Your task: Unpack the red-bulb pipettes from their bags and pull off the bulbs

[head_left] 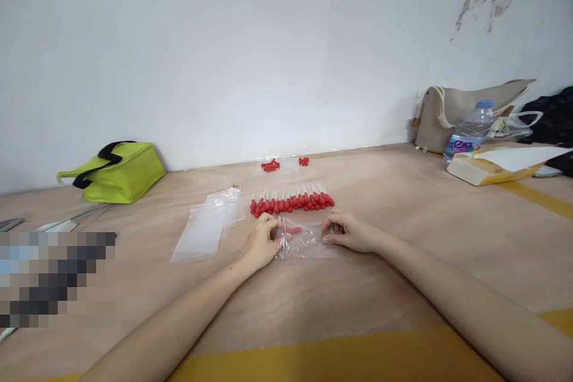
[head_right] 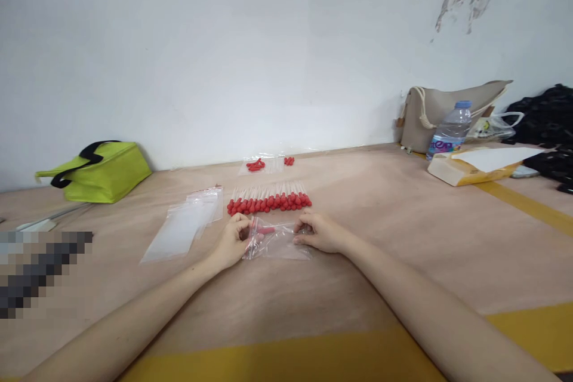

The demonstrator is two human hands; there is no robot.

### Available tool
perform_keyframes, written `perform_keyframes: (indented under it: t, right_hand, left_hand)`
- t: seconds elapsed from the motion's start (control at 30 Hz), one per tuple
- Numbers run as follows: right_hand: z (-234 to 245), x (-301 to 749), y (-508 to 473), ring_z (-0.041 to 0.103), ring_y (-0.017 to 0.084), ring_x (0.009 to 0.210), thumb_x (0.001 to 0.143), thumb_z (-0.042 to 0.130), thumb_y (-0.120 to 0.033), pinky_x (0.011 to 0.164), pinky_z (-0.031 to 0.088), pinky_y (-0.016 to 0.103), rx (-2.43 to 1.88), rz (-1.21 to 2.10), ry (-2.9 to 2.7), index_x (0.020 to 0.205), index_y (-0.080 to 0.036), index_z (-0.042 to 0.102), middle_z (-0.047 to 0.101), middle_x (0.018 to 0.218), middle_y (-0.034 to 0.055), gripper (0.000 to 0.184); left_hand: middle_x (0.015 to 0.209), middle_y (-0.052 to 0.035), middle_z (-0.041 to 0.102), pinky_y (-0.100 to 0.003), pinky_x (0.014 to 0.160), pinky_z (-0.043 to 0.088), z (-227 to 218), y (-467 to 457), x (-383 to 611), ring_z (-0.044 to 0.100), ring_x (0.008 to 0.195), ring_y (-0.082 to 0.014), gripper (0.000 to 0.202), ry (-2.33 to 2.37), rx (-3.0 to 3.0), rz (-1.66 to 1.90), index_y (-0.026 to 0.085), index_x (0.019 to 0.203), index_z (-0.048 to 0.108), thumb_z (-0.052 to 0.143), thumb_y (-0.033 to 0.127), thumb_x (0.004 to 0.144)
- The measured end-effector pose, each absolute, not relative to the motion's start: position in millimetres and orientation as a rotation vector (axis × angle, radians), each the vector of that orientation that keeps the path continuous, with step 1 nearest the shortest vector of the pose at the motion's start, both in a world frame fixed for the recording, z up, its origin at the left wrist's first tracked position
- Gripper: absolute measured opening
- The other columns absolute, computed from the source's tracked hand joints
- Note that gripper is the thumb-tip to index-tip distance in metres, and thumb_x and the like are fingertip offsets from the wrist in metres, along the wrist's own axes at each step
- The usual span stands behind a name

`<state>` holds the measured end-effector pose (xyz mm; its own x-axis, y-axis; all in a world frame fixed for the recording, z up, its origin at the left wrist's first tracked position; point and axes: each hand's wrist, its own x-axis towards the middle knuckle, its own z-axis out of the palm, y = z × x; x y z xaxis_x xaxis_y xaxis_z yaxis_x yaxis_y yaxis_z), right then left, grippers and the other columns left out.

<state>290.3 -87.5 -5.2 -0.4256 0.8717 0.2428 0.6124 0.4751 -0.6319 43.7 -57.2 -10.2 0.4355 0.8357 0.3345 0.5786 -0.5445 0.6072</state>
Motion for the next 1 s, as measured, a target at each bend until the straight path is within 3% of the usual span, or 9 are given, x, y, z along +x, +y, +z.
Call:
perform_keyframes:
  t: [0.2,0.33,0.43,0.53,0.67,0.83,1.0]
  right_hand:
    - [-5.0,292.1,-87.9,0.046,0.011,0.065,0.071,0.062,-0.036,0.059,0.037,0.023,-1.273,0.610,-2.169,0.080,-0.017,0.060,0.053,0.076,0.0018,0.021]
    - [-8.0,299.4,-85.8,0.046,0.012,0.065,0.071,0.063,-0.037,0.059,0.037,0.024,-1.303,0.611,-2.167,0.081,-0.018,0.061,0.054,0.075,0.0016,0.022]
    - [-6.2,303.9,-87.0,0.047,0.012,0.067,0.071,0.062,-0.036,0.061,0.038,0.025,-1.321,0.589,-2.176,0.084,-0.018,0.060,0.054,0.077,0.0019,0.022]
    - [-0.4,302.2,-92.4,0.049,0.014,0.075,0.075,0.058,-0.029,0.069,0.040,0.027,-1.222,0.477,-2.229,0.085,-0.018,0.059,0.054,0.085,0.0039,0.015]
    - [3.8,290.7,-101.7,0.050,0.017,0.086,0.081,0.050,-0.027,0.077,0.040,0.029,-1.076,0.352,-2.278,0.090,-0.019,0.060,0.054,0.090,0.0064,0.016]
    - [-0.7,281.2,-107.0,0.050,0.019,0.088,0.081,0.051,-0.038,0.078,0.041,0.033,-1.089,0.271,-2.357,0.098,-0.020,0.059,0.055,0.095,0.0079,0.026]
    - [-5.4,283.7,-105.4,0.049,0.019,0.092,0.080,0.052,-0.038,0.081,0.041,0.034,-1.062,0.210,-2.387,0.101,-0.019,0.058,0.054,0.099,0.0085,0.029]
  left_hand:
    - [0.086,-0.0033,0.050,-0.028,0.065,0.044,0.6,-57.8,33.6,0.051,0.072,-0.0138,0.009,1.091,2.258,0.912,0.018,0.082,0.053,0.050,0.026,0.079]
    - [0.076,-0.0013,0.058,-0.030,0.066,0.047,39.6,-44.3,8.2,0.056,0.070,-0.0147,0.014,1.079,2.167,0.765,0.019,0.080,0.052,0.052,0.032,0.077]
    - [0.075,0.0004,0.062,-0.032,0.069,0.049,72.6,-31.9,-17.3,0.060,0.072,-0.0153,0.016,1.086,2.074,0.858,0.020,0.081,0.054,0.058,0.033,0.072]
    - [0.083,0.0025,0.065,-0.034,0.075,0.050,90.5,-25.9,-32.3,0.062,0.078,-0.0148,0.014,1.128,2.025,1.162,0.025,0.087,0.052,0.056,0.034,0.076]
    - [0.092,0.0013,0.064,-0.034,0.076,0.050,79.1,-26.3,-19.5,0.061,0.082,-0.0148,0.013,1.147,2.186,1.531,0.026,0.094,0.053,0.052,0.031,0.081]
    - [0.093,-0.0018,0.065,-0.032,0.081,0.047,40.5,-18.2,19.1,0.059,0.086,-0.0169,0.016,1.046,2.585,1.301,0.021,0.088,0.063,0.049,0.026,0.083]
    - [0.090,-0.0052,0.066,-0.033,0.077,0.046,17.9,-1.6,40.5,0.059,0.082,-0.0176,0.016,0.996,2.883,1.114,0.019,0.087,0.064,0.048,0.023,0.084]
